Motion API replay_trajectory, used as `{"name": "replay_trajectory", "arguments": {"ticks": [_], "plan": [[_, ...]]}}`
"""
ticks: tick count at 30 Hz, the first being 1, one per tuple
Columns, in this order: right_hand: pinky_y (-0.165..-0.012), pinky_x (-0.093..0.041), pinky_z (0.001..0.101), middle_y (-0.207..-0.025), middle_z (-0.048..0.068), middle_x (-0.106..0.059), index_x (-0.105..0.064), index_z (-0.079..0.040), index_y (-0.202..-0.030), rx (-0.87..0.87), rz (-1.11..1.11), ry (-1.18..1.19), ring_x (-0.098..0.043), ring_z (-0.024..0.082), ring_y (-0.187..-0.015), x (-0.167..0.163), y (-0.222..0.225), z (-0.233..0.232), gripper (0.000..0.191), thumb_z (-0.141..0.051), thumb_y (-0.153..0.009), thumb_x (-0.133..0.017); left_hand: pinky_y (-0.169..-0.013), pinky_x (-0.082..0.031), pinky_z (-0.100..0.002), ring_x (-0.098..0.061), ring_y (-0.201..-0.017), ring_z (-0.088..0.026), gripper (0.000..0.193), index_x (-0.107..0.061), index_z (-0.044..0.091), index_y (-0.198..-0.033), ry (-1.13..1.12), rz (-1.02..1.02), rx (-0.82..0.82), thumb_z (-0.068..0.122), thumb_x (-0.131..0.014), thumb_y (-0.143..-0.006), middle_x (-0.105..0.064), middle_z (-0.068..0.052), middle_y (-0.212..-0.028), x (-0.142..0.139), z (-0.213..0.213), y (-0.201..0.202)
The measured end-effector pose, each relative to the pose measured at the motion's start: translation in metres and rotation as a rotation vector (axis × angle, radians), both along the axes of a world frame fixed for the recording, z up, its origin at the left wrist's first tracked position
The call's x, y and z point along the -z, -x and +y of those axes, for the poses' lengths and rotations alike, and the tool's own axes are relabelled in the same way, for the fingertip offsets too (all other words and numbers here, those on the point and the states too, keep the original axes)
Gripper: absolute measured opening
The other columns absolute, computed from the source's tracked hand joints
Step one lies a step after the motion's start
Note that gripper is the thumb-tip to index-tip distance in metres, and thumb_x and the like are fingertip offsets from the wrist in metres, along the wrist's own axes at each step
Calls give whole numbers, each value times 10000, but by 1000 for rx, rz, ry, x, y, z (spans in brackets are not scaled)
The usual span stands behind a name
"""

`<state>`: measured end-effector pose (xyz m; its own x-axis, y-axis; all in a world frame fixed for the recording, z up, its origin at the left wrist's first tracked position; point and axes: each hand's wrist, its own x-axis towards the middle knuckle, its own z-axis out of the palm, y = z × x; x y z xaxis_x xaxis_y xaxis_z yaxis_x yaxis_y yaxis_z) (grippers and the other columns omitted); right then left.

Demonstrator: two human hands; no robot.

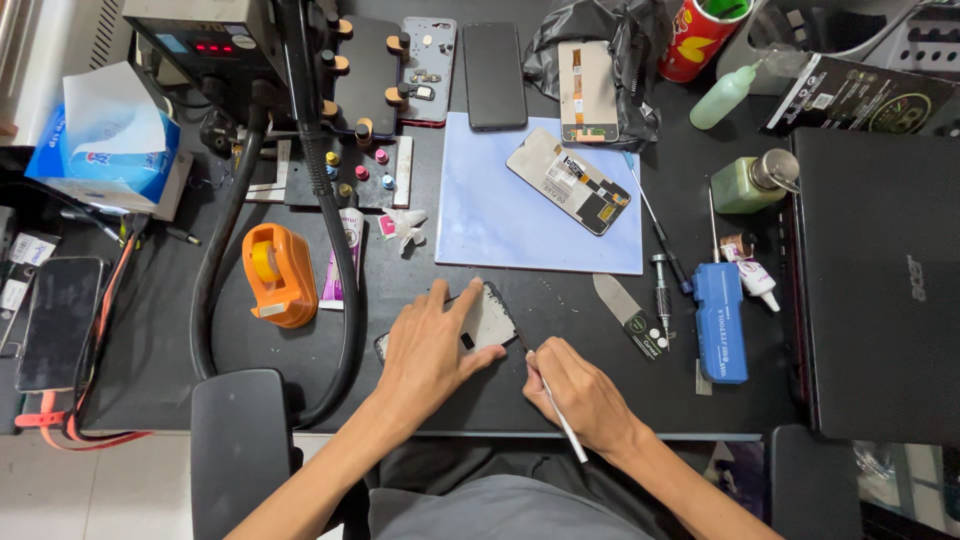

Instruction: The person scrapes adhesive residue from the back of a smartphone casing using a white plastic tool. They then use a blue soldering iron to heat the edges of the casing to loosen the adhesive. Finally, they use a metal knife to pry and separate the casing components.

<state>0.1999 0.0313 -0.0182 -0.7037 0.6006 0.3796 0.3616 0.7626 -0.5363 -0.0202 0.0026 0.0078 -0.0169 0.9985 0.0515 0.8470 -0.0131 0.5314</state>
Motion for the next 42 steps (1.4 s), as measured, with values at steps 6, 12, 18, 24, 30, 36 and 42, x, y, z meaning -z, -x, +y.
{"name": "replay_trajectory", "arguments": {"ticks": [6,12,18,24,30,36,42], "plan": [[-685,-530,399,-851,158,-562,-549,44,-911,-16,-20,5,-622,326,-776,-2,1,-1,180,51,-815,-701,-759,-486,-485,-609,-881,-392,829,-583,45,-1357,-32,13,4,396,-893,-674,-586,-204,-1036,2,0,0],[-679,-518,412,-842,158,-554,-547,36,-915,23,-44,43,-615,331,-763,4,3,3,174,38,-851,-708,-773,-491,-489,-611,-903,-399,831,-585,50,-1355,-36,14,7,411,-889,-672,-592,-214,-1091,5,0,0],[-656,-541,374,-897,149,-599,-558,43,-989,23,44,48,-654,316,-751,9,-4,2,225,31,-824,-710,-772,-484,-493,-605,-893,-391,821,-566,64,-1372,34,17,-2,398,-881,-692,-585,-201,-1077,3,-1,-2],[-580,-560,285,-915,126,-637,-602,42,-1038,164,231,229,-677,173,-665,18,-13,-4,257,45,-826,-746,-761,-479,-487,-595,-886,-381,860,-562,43,-1383,-40,30,4,375,-897,-664,-569,-197,-1028,-7,-1,-4],[-673,-549,277,-1056,195,-633,-505,6,-1168,105,596,142,-640,184,-784,19,-33,-15,290,69,-931,-657,-769,-515,-426,-609,-884,-333,842,-592,74,-1406,-426,-86,-46,385,-900,-687,-593,-173,-1032,-42,-16,-14],[-694,-576,279,-1082,193,-633,-464,-38,-1206,26,742,84,-668,191,-814,6,-42,-34,341,-15,-942,-678,-770,-533,-400,-631,-892,-306,816,-613,71,-1385,-421,-169,-34,415,-906,-706,-612,-161,-1043,-71,-30,-21],[-825,-593,325,-1113,202,-651,-549,6,-1230,167,675,255,-665,224,-893,-39,-42,-49,214,-91,-1051,-614,-648,-558,-344,-658,-728,-235,862,-625,38,-1366,-384,-177,-7,446,-917,-665,-642,-120,-949,-88,-42,-21]]}}
